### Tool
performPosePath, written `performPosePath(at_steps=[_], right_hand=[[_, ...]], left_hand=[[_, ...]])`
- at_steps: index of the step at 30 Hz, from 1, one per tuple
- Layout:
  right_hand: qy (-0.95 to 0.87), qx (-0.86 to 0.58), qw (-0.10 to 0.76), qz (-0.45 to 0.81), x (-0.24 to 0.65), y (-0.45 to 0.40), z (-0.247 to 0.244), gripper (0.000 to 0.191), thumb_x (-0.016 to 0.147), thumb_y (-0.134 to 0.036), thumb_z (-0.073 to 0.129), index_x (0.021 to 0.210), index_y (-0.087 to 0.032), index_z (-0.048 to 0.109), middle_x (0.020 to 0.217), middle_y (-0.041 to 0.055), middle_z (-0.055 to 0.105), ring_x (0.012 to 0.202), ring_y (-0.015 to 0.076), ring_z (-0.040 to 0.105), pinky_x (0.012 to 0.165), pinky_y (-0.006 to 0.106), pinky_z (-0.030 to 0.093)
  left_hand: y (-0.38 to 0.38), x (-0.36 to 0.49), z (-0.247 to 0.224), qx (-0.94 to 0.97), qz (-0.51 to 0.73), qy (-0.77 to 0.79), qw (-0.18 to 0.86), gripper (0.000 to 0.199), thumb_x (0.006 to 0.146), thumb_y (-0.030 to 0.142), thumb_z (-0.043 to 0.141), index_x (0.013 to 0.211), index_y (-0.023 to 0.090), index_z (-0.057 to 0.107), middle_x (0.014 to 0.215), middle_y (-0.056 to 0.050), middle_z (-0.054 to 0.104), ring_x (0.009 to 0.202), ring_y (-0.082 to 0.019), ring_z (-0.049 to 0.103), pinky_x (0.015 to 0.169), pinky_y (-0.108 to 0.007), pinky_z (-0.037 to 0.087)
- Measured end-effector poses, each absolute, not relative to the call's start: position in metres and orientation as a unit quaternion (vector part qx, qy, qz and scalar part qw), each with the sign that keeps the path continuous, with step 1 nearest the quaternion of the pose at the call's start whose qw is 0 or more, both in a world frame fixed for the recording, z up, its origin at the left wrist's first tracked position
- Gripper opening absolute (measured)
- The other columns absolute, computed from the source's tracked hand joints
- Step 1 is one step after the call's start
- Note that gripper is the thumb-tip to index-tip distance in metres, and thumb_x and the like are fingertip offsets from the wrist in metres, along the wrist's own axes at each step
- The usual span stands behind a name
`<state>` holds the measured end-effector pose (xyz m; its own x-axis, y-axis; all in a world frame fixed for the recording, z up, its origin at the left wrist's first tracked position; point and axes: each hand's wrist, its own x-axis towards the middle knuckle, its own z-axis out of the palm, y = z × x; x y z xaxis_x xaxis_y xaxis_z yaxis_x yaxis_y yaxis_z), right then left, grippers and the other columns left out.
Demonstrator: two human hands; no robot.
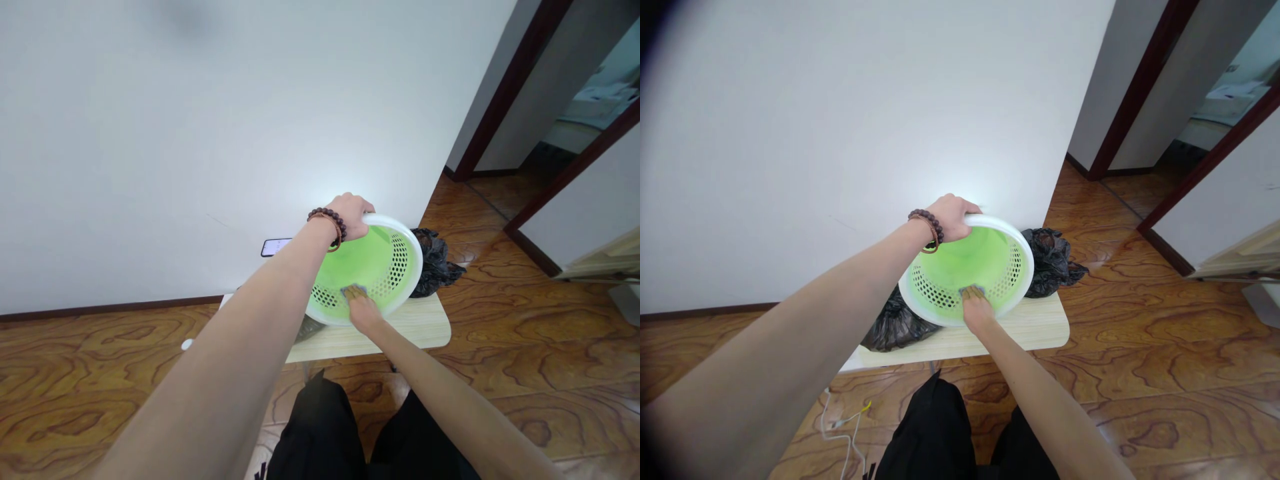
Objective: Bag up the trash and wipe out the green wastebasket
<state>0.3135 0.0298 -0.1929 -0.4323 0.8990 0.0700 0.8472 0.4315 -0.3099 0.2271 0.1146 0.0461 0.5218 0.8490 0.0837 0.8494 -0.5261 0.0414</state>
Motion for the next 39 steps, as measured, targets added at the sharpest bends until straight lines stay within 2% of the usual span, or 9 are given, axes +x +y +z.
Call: performPosePath(at_steps=[6, 13, 18, 22, 26, 29, 34, 39], right_hand=[[-0.868, -0.462, 0.134, 0.124, 0.33, -0.023, -0.178, 0.056, 0.072, 0.001, 0.033, 0.127, -0.006, 0.041, 0.131, 0.0134, 0.041, 0.124, 0.0175, 0.031, 0.105, 0.033, 0.023], [-0.905, -0.384, 0.108, 0.15, 0.36, -0.061, -0.158, 0.055, 0.072, -0.003, 0.036, 0.127, -0.007, 0.041, 0.131, 0.0123, 0.041, 0.124, 0.0176, 0.03, 0.104, 0.032, 0.025], [-0.86, -0.433, 0.195, 0.189, 0.346, -0.034, -0.141, 0.055, 0.075, -0.001, 0.03, 0.128, -0.012, 0.038, 0.129, 0.0083, 0.043, 0.121, 0.0124, 0.034, 0.102, 0.028, 0.028], [-0.815, -0.486, 0.244, 0.198, 0.318, 0.018, -0.145, 0.057, 0.073, 0.001, 0.028, 0.127, -0.014, 0.04, 0.131, 0.0075, 0.041, 0.121, 0.013, 0.034, 0.1, 0.029, 0.03], [-0.828, -0.494, 0.183, 0.191, 0.302, 0.048, -0.173, 0.057, 0.07, 0.003, 0.031, 0.124, -0.01, 0.043, 0.132, 0.0103, 0.041, 0.124, 0.0146, 0.03, 0.103, 0.031, 0.025], [-0.837, -0.494, 0.146, 0.185, 0.302, 0.045, -0.19, 0.057, 0.071, 0.002, 0.032, 0.127, -0.007, 0.039, 0.132, 0.0125, 0.04, 0.124, 0.0154, 0.031, 0.103, 0.032, 0.024], [-0.851, -0.466, 0.142, 0.194, 0.316, 0.017, -0.189, 0.06, 0.072, 0.001, 0.032, 0.13, -0.013, 0.037, 0.134, 0.0084, 0.038, 0.125, 0.0134, 0.029, 0.103, 0.032, 0.026], [-0.868, -0.43, 0.15, 0.197, 0.333, -0.013, -0.176, 0.057, 0.072, 0.001, 0.031, 0.127, -0.011, 0.041, 0.131, 0.0077, 0.042, 0.124, 0.0122, 0.031, 0.104, 0.03, 0.024]], left_hand=[[0.113, 0.226, 0.048, -0.867, -0.051, -0.495, -0.007, 0.04, 0.057, 0.021, 0.05, 0.094, 0.027, 0.066, 0.073, -0.001, 0.064, 0.069, -0.016, 0.056, 0.06, -0.024, 0.04], [0.113, 0.227, 0.047, -0.869, -0.048, -0.493, -0.013, 0.039, 0.057, 0.021, 0.049, 0.092, 0.027, 0.067, 0.067, -0.001, 0.064, 0.063, -0.015, 0.055, 0.055, -0.023, 0.039], [0.114, 0.226, 0.046, -0.87, -0.05, -0.49, -0.01, 0.04, 0.057, 0.021, 0.049, 0.092, 0.027, 0.067, 0.066, -0.002, 0.063, 0.062, -0.015, 0.055, 0.053, -0.023, 0.038], [0.115, 0.226, 0.044, -0.868, -0.05, -0.494, -0.012, 0.039, 0.058, 0.021, 0.049, 0.092, 0.027, 0.067, 0.065, -0.002, 0.062, 0.06, -0.015, 0.054, 0.054, -0.024, 0.039], [0.115, 0.225, 0.043, -0.869, -0.044, -0.492, -0.018, 0.038, 0.059, 0.022, 0.049, 0.093, 0.027, 0.067, 0.065, -0.002, 0.062, 0.062, -0.015, 0.054, 0.056, -0.024, 0.039], [0.114, 0.224, 0.044, -0.869, -0.044, -0.492, -0.017, 0.039, 0.059, 0.023, 0.049, 0.094, 0.028, 0.067, 0.066, -0.001, 0.063, 0.064, -0.015, 0.055, 0.056, -0.024, 0.039], [0.114, 0.226, 0.044, -0.866, -0.045, -0.498, -0.019, 0.039, 0.059, 0.024, 0.05, 0.094, 0.028, 0.067, 0.068, -0.001, 0.064, 0.063, -0.015, 0.055, 0.056, -0.024, 0.039], [0.113, 0.228, 0.042, -0.87, -0.06, -0.49, -0.006, 0.032, 0.063, 0.035, 0.049, 0.089, 0.029, 0.068, 0.066, -0.002, 0.063, 0.061, -0.015, 0.054, 0.054, -0.025, 0.037]])
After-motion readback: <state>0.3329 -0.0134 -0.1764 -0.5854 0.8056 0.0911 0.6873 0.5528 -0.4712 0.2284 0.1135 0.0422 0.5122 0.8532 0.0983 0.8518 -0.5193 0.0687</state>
